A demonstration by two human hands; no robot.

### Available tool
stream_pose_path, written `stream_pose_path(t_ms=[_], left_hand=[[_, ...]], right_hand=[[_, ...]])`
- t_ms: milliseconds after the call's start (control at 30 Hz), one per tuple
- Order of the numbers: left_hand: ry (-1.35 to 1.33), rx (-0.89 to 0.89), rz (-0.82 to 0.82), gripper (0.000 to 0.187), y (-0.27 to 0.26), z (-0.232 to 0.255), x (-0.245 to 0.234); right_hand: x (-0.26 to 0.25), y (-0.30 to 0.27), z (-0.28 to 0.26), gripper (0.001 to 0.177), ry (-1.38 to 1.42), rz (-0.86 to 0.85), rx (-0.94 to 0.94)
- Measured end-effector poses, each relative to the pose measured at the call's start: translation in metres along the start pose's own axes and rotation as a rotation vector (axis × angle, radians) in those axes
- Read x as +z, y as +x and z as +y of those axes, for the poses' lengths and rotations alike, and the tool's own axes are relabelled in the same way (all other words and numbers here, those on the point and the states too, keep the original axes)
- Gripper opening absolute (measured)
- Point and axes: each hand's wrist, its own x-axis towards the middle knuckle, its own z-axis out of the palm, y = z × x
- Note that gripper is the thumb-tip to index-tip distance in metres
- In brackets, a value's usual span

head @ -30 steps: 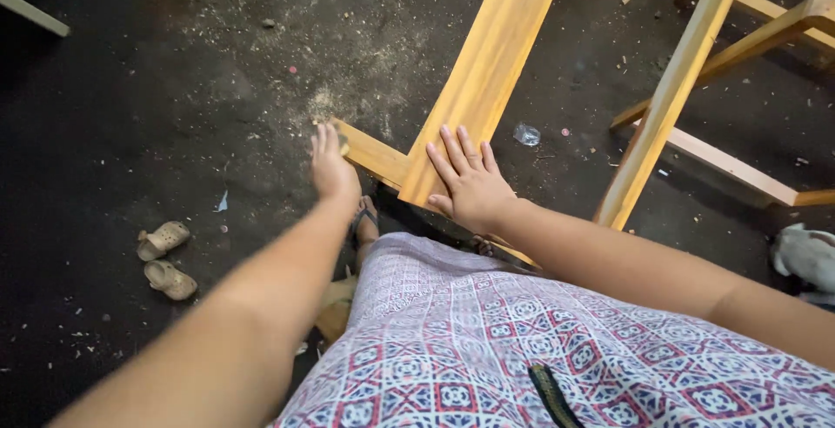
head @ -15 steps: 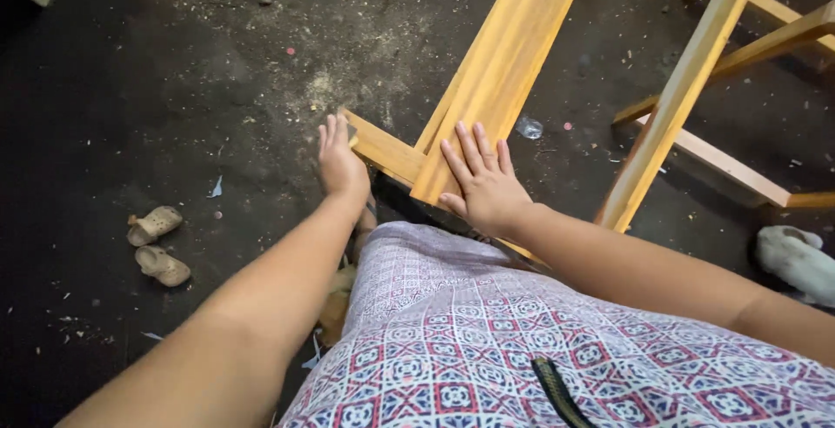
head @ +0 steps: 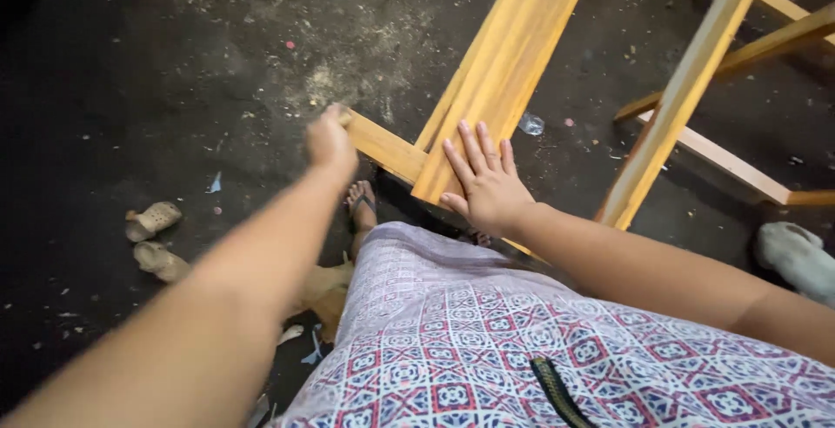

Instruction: The recorder uses a piece of sandpaper to smooth the edges and surfaces of several wooden furniture components.

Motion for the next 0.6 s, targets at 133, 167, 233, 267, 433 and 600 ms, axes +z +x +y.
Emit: stream_pose_path(t_ms=[133,167,233,267,433,600], left_hand=[[-0.097,-0.653,-0.193,0.038,0.000,0.080,-0.042],[-0.098,-0.652,-0.194,0.038,-0.011,0.042,-0.023],[-0.105,0.285,0.037,0.031,-0.033,-0.035,0.008],[-0.098,0.285,0.040,0.031,-0.042,-0.035,-0.004],[-0.594,-0.282,-0.057,0.025,-0.027,0.026,-0.053],[-0.145,0.093,0.213,0.026,0.059,-0.060,0.019]], right_hand=[[0.002,0.001,-0.003,0.088,0.012,0.002,-0.006],[0.003,0.001,0.000,0.088,0.012,0.002,-0.004],[0.005,0.001,0.000,0.088,0.020,0.026,-0.011],[0.004,0.001,-0.001,0.088,0.024,0.027,-0.017],[0.001,-0.002,0.001,0.088,0.033,0.019,-0.027],[0.002,-0.002,-0.002,0.088,0.027,0.041,-0.024]])
